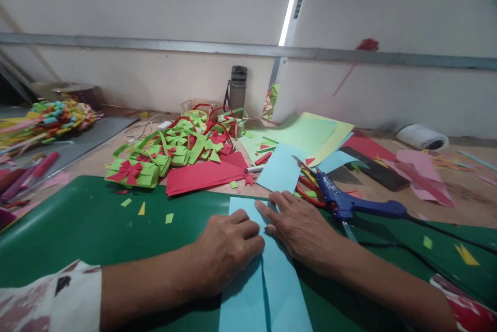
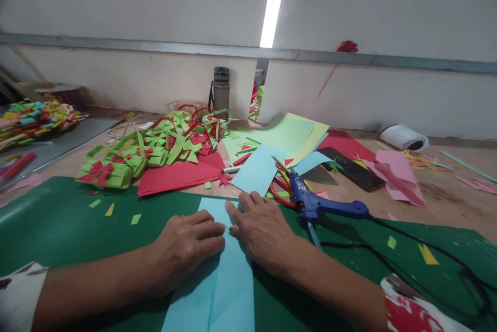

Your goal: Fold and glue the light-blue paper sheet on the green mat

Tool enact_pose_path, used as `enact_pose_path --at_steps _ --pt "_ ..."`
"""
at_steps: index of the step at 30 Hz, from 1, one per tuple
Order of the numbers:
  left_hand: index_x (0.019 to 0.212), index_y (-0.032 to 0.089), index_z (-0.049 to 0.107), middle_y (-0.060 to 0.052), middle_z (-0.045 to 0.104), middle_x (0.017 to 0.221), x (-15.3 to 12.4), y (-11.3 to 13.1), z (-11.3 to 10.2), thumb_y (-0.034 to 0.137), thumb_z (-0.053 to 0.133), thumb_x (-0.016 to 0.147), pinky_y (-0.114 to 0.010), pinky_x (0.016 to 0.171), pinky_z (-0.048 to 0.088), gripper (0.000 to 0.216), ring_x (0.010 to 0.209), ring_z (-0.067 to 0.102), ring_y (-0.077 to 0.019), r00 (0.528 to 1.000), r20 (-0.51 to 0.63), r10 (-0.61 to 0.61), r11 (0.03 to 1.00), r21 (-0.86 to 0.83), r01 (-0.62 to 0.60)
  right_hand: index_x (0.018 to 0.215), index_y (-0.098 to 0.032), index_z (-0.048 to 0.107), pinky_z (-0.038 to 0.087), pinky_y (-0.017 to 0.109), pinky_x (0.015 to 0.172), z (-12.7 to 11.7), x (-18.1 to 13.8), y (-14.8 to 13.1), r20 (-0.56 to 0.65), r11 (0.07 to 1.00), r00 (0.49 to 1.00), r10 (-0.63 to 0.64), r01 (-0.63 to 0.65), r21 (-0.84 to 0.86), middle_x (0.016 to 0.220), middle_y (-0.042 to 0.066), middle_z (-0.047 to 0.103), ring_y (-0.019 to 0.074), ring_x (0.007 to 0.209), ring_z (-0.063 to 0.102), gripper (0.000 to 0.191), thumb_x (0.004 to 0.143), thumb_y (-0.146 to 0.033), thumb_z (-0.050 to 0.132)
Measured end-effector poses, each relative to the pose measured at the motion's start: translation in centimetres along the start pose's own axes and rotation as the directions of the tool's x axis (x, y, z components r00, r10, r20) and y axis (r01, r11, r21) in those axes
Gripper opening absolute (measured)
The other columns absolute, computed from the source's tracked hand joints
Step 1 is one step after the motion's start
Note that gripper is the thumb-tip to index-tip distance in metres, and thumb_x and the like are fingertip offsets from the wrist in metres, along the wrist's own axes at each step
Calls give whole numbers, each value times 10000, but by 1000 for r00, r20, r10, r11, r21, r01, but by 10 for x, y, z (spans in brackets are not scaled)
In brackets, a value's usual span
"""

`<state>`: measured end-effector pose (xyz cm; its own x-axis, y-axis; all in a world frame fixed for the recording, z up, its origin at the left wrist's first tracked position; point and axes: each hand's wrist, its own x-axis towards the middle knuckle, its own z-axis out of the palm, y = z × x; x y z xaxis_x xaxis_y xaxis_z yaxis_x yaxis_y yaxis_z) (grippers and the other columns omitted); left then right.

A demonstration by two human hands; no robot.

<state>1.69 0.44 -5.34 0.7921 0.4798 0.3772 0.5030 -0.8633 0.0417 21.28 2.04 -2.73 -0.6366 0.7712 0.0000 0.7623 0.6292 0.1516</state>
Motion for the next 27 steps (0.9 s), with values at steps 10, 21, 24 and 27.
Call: enact_pose_path --at_steps 10,21,24,27 --pt "837 192 536 9 602 851 -2 0 2 208 434 954 -309 520 286 155 758 497 -176 1000 14 -12 1000 -8 12 1238 -192 529 459 465 775 9 -7 0 -50 1000 999 -8 8 1 1085 146 554 300 936 523 363 876 -219 527" --pt "812 188 522 11 601 848 0 0 2 199 421 950 -309 511 276 172 748 497 -170 1000 -19 -5 1000 -14 4 1217 -209 537 477 477 758 12 -15 -4 -90 1000 996 -28 27 -7 1061 150 559 323 955 544 396 826 -177 591" --pt "809 186 518 10 600 844 0 0 1 194 421 949 -307 516 283 170 748 497 -169 1000 -23 -3 1000 -16 3 1218 -216 535 481 475 755 14 -17 -5 -97 1000 995 -23 22 -11 1080 152 558 334 987 538 403 822 -186 603" --pt "819 190 520 9 603 863 -1 -1 4 203 426 948 -307 526 294 160 756 499 -173 1000 -26 -2 1000 -16 2 1238 -213 524 480 474 756 16 -16 -6 -104 1000 995 -6 5 -12 1077 148 560 327 974 542 413 832 -206 598"
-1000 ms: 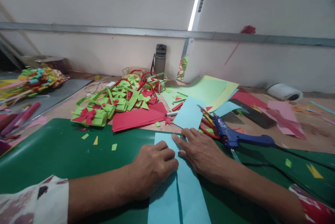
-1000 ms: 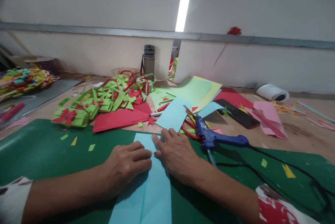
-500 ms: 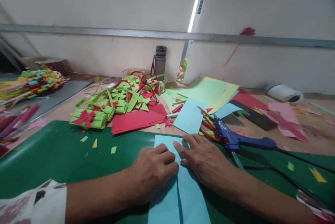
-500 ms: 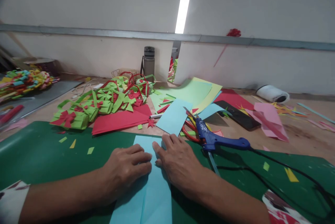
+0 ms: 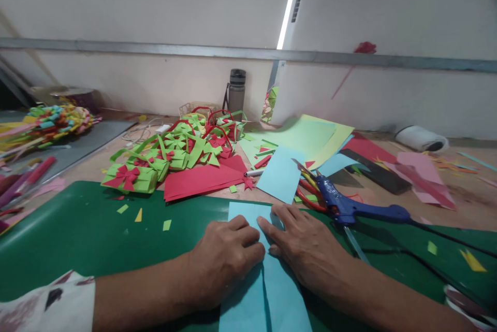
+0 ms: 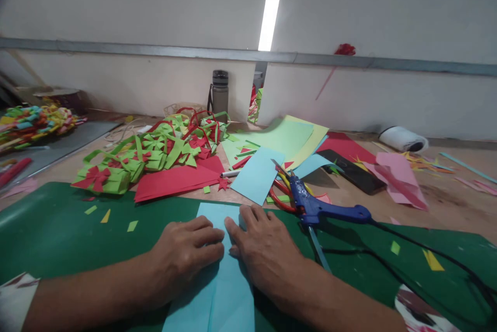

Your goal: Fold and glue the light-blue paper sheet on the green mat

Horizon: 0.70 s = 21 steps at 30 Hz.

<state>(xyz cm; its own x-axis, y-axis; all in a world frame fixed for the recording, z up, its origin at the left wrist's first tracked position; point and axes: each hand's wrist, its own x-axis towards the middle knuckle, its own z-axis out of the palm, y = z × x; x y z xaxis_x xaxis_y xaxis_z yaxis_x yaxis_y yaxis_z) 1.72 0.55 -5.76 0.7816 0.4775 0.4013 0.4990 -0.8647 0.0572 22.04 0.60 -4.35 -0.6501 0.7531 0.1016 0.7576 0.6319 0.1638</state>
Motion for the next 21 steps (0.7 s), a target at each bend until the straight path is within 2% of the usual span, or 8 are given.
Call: enact_pose_path --at_steps 8,10,12,15,18,21 --pt "820 192 533 6 611 844 -2 2 0 187 429 949 -288 518 319 166 746 500 -174 1000 -10 -1 1000 17 1 1267 -183 513 453 477 805 -5 10 5 33 1000 999 1 -2 19 1099 139 562 306 979 521 394 875 -220 521" --pt "835 187 542 1 613 839 0 4 -1 171 442 940 -282 518 340 146 743 501 -178 999 -10 -40 999 36 40 1261 -180 517 452 471 797 -8 12 6 56 1000 998 6 -7 22 1103 138 563 299 963 516 381 883 -219 502" --pt "853 170 556 -24 620 866 2 6 -3 188 484 916 -297 560 400 97 776 507 -200 992 9 -128 990 65 127 1260 -178 519 450 463 793 -10 13 7 69 1000 998 4 -6 27 1113 141 560 291 951 512 374 889 -219 490" --pt "906 131 579 -85 617 973 8 7 -9 275 553 867 -376 683 477 151 867 503 -251 967 102 -234 971 85 226 1246 -187 527 441 455 800 -10 12 6 56 1000 998 -2 0 31 1085 132 566 281 940 507 356 895 -227 485" --pt "1029 106 570 -126 591 1056 13 4 -17 347 547 851 -433 746 494 300 925 484 -283 946 224 -234 972 61 226 1222 -193 542 433 441 806 -10 12 5 49 1000 999 -1 0 28 1057 123 570 275 944 503 332 896 -226 486" --pt "1120 109 528 -141 547 1141 15 0 -20 369 532 844 -465 767 497 379 978 458 -303 937 266 -228 973 26 229 1215 -191 547 430 434 810 -11 14 5 69 1000 998 7 -9 28 1054 125 570 276 955 499 328 894 -220 486"
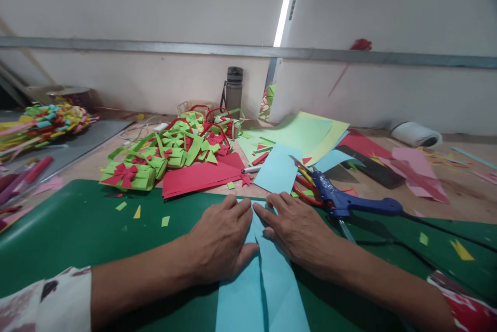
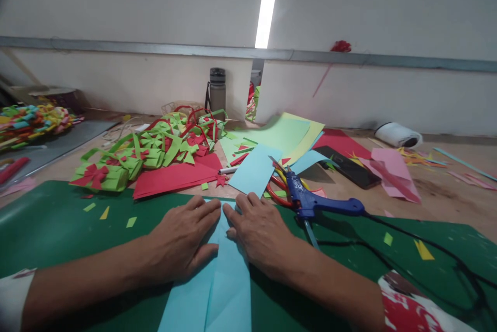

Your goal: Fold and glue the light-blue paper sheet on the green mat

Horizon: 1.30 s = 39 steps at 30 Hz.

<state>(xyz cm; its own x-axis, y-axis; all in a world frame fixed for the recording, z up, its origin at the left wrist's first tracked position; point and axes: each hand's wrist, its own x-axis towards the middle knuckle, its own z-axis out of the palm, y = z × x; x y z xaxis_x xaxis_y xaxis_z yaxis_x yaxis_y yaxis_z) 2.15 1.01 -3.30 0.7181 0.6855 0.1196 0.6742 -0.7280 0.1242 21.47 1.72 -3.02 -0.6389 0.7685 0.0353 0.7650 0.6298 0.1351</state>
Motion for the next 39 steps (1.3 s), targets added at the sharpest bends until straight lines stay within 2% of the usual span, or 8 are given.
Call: enact_pose_path --at_steps 7,11,22,31,34,39 --pt "1167 168 462 -124 472 1145 1 -5 5 309 436 890 -469 802 486 311 1028 439 -288 997 -51 -51 997 -54 48 1233 -189 529 425 438 828 -5 2 0 38 999 999 3 -4 37 1075 129 557 271 970 490 339 901 -240 483" --pt "1128 177 472 -113 472 1113 2 -6 8 297 454 876 -444 776 492 281 1004 457 -280 997 -41 -72 997 -42 71 1239 -191 520 432 436 789 -6 4 1 57 1000 998 18 -19 19 1055 123 556 273 942 488 349 897 -252 485" --pt "1068 191 511 -83 488 1047 4 -12 9 219 407 893 -360 729 486 206 910 488 -227 996 -79 -49 999 5 49 1240 -209 509 415 367 712 -1 3 6 29 998 998 -48 50 -49 1019 105 552 245 877 486 338 906 -228 461" --pt "1047 181 534 -86 501 1031 5 -12 9 213 420 883 -357 741 484 202 909 476 -228 991 -127 -30 1000 5 31 1207 -204 535 422 379 742 -2 -2 7 17 994 995 -98 98 -39 1032 118 547 244 896 499 307 924 -218 420" --pt "974 176 571 -80 515 1001 4 -14 9 199 412 886 -345 745 476 183 878 490 -214 989 -147 -12 1000 -17 10 1185 -208 553 424 385 762 -4 -5 7 16 995 995 -95 95 -6 1041 125 548 243 911 503 295 917 -208 428" --pt "855 161 630 -86 550 999 -1 -18 7 172 434 864 -339 796 459 197 903 531 -209 980 -199 22 993 -110 -44 1119 -187 596 433 417 810 -4 -14 5 -55 982 994 -96 104 158 1089 144 551 257 968 517 255 896 -192 472"
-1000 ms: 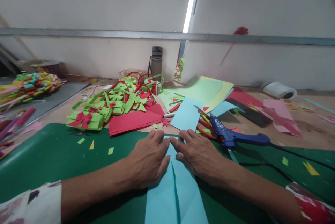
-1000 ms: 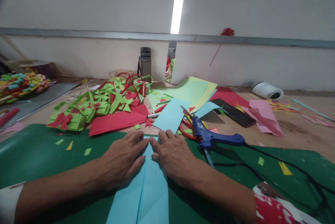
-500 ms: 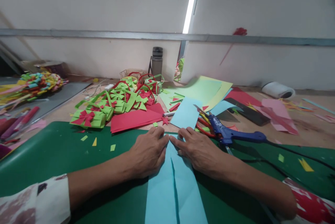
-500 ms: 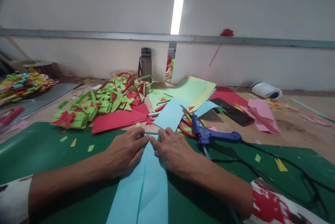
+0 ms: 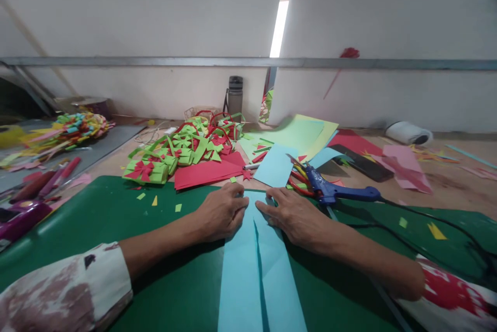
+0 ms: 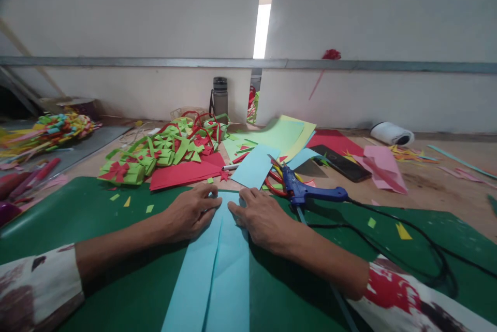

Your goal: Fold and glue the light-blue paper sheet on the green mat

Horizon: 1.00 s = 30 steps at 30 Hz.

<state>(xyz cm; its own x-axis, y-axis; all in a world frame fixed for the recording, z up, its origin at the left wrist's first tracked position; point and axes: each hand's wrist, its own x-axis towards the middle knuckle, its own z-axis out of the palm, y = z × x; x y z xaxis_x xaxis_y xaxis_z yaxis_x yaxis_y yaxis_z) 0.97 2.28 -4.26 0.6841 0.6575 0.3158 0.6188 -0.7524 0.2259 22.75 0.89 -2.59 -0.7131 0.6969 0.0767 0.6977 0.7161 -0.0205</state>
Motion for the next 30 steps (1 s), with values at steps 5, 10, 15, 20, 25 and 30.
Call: enact_pose_path --at_steps 5,10,15,20,25,30 --pt "736 146 631 -71 618 945 -9 -2 -7 158 429 866 -267 778 468 240 843 587 -159 993 -100 -71 983 -175 53 1063 -169 624 450 371 863 -2 -13 1 -91 992 995 28 -17 124 1127 125 578 225 1014 546 215 875 -205 525" --pt "786 156 556 -12 602 728 -25 -2 -20 189 463 837 -242 633 460 111 669 564 -139 929 -192 -315 920 -302 250 921 -168 604 481 313 779 -21 -26 -4 -204 961 969 137 -80 264 918 70 649 175 860 602 177 924 -210 432" --pt "735 163 559 22 545 625 -36 4 -32 267 496 838 -223 540 399 159 557 486 -121 903 -124 -411 856 -393 336 917 -185 590 482 329 782 -29 -34 -19 -307 896 932 195 -42 442 923 59 663 185 863 614 105 895 -246 507" --pt "914 152 600 -11 611 750 -38 18 -29 296 469 868 -255 629 435 200 655 543 -149 901 -116 -417 833 -444 329 1124 -173 554 411 379 969 -31 -41 -38 -331 888 940 -80 218 406 1157 116 608 220 1165 500 251 926 -299 467" --pt "983 146 583 -30 626 820 -37 11 -21 263 440 859 -277 680 465 222 717 579 -161 882 -117 -456 786 -518 337 1274 -185 438 151 460 1124 -39 -46 -54 -166 881 926 -338 373 290 1206 76 608 195 1317 336 403 874 -140 436" --pt "938 149 583 1 601 678 -33 2 -22 279 465 837 -233 539 454 202 596 573 -141 852 -20 -524 674 -621 400 1042 -197 551 81 471 1122 -31 -41 -51 -110 895 924 -367 383 230 944 32 659 177 1146 475 325 781 -28 456"
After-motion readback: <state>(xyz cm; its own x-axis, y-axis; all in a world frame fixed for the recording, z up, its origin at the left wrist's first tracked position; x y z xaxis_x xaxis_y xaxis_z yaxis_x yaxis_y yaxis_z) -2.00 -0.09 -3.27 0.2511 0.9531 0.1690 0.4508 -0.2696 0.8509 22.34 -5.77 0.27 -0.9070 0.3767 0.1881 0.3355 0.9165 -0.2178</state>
